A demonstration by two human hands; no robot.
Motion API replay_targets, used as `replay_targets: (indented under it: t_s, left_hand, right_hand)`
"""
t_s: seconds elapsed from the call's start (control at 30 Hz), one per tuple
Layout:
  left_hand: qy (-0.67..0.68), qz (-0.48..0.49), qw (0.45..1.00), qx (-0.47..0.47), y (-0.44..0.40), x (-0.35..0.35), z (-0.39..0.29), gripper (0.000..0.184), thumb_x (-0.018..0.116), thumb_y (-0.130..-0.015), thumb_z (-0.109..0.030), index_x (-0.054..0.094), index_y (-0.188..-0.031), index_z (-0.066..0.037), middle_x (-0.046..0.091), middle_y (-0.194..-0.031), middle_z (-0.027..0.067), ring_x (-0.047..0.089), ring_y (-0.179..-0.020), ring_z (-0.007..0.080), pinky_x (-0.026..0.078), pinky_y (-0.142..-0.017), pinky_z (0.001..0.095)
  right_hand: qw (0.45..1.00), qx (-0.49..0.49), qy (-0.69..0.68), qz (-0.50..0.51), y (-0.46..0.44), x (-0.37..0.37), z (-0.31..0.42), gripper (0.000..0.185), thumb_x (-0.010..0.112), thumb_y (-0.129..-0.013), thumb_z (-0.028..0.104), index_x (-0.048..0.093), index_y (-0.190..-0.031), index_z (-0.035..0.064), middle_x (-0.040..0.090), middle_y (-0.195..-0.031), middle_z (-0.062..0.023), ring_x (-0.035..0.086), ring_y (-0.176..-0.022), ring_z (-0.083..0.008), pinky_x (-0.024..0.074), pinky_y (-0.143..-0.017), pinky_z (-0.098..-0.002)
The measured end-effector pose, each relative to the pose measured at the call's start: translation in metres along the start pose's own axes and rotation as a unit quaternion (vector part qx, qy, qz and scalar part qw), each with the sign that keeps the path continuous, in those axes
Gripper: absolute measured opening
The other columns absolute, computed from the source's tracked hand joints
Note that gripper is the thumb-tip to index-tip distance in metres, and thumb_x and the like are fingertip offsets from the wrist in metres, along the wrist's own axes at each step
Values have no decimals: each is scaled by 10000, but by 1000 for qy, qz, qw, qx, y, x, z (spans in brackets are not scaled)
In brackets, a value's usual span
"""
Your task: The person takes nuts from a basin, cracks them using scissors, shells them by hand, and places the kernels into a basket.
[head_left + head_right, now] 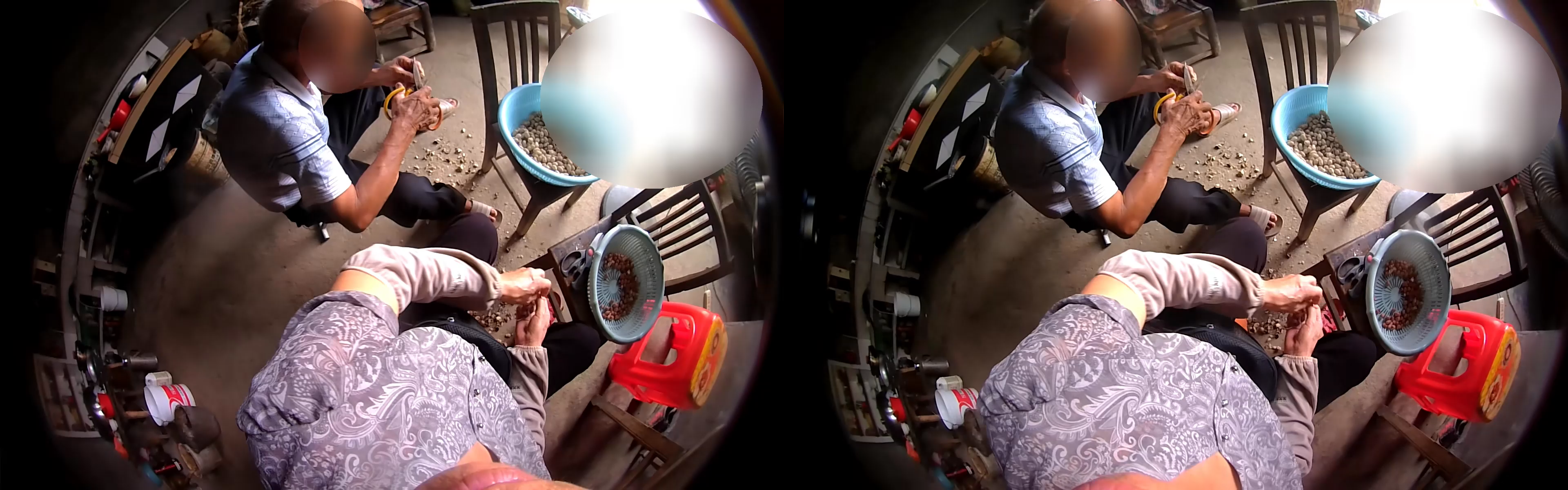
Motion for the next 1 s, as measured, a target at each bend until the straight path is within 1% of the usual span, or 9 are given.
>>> replay_targets:
  t_s: [0.27, 0.4, 0.43, 0.47, 0.5, 0.6, 0.67, 0.77, 1.0]
  left_hand:
    - [75, -57, 992, -81, 28, -27, 4, 119, 626, -763, -75, 564, -836, -5, 621, -750, 163, 636, -741, 291, 493, -642, 357]
    - [87, -71, 991, -66, 34, -34, -1, 129, 652, -759, -112, 580, -798, -13, 618, -715, 140, 638, -708, 258, 489, -622, 337]
    - [95, -70, 991, -58, 35, -33, -1, 131, 657, -759, -123, 585, -792, -18, 616, -709, 134, 636, -702, 251, 488, -618, 333]
    - [53, -98, 994, -6, 37, -36, 0, 148, 674, -761, -163, 599, -780, -36, 615, -720, 115, 632, -692, 223, 485, -613, 318]
    - [37, -119, 992, 18, 40, -46, -11, 175, 687, -763, -196, 604, -782, -43, 617, -741, 109, 629, -689, 210, 484, -614, 310]
    - [174, -62, 977, -106, 43, -33, 3, 120, 664, -797, -147, 636, -849, -42, 646, -760, 58, 619, -706, 104, 498, -626, 257]
    - [317, -18, 933, -167, 46, -9, 25, 88, 593, -855, -70, 604, -909, -2, 648, -779, 74, 624, -722, 115, 513, -633, 236]
    - [335, -10, 921, -198, 51, -7, 23, 89, 586, -865, -81, 585, -909, -3, 632, -788, 56, 581, -692, 81, 481, -626, 212]
    - [283, -13, 935, -212, 52, -8, 18, 60, 537, -854, -70, 554, -869, -14, 563, -700, 15, 502, -596, 55, 410, -525, 198]
  right_hand:
    - [995, 16, 18, 92, 8, 25, 1, 118, 523, -924, 233, 556, -879, 130, 535, -721, 68, 461, -597, -32, 370, -526, -177]
    - [999, 19, 24, 35, 23, 39, 6, 105, 523, -925, 245, 550, -869, 161, 536, -718, 71, 495, -621, -27, 373, -528, -179]
    - [990, 2, 30, 140, 24, 51, 11, 191, 493, -929, 235, 572, -1058, 118, 605, -994, 1, 594, -842, -107, 476, -698, -232]
    - [994, 12, 17, 108, 21, 43, 6, 106, 501, -929, 221, 559, -958, 136, 588, -904, 12, 582, -809, -104, 473, -655, -238]
    - [994, 43, -4, 98, 28, 51, 7, 130, 476, -938, 205, 559, -1001, 127, 589, -966, -13, 589, -891, -133, 492, -714, -264]
    - [985, 83, -39, 143, 17, 33, -10, 92, 496, -935, 205, 553, -947, 133, 587, -854, 8, 589, -783, -128, 496, -699, -284]
    - [990, 66, -50, 116, 25, 43, -1, 92, 508, -931, 207, 544, -910, 125, 567, -799, 27, 581, -740, -99, 481, -616, -250]
    - [990, 61, -59, 116, 12, 33, -10, 117, 513, -933, 197, 515, -859, 106, 512, -665, 14, 456, -514, -73, 395, -463, -206]
    - [988, 67, -40, 133, 6, 29, -18, 154, 542, -922, 209, 483, -840, 92, 517, -660, -21, 398, -482, -69, 343, -445, -211]
Point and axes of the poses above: each hand's wrist, its own y-axis away from the middle knuckle, its own x-axis out of the palm, z = x × y, the point moved 8 cm from there along -y, towards the middle knuckle
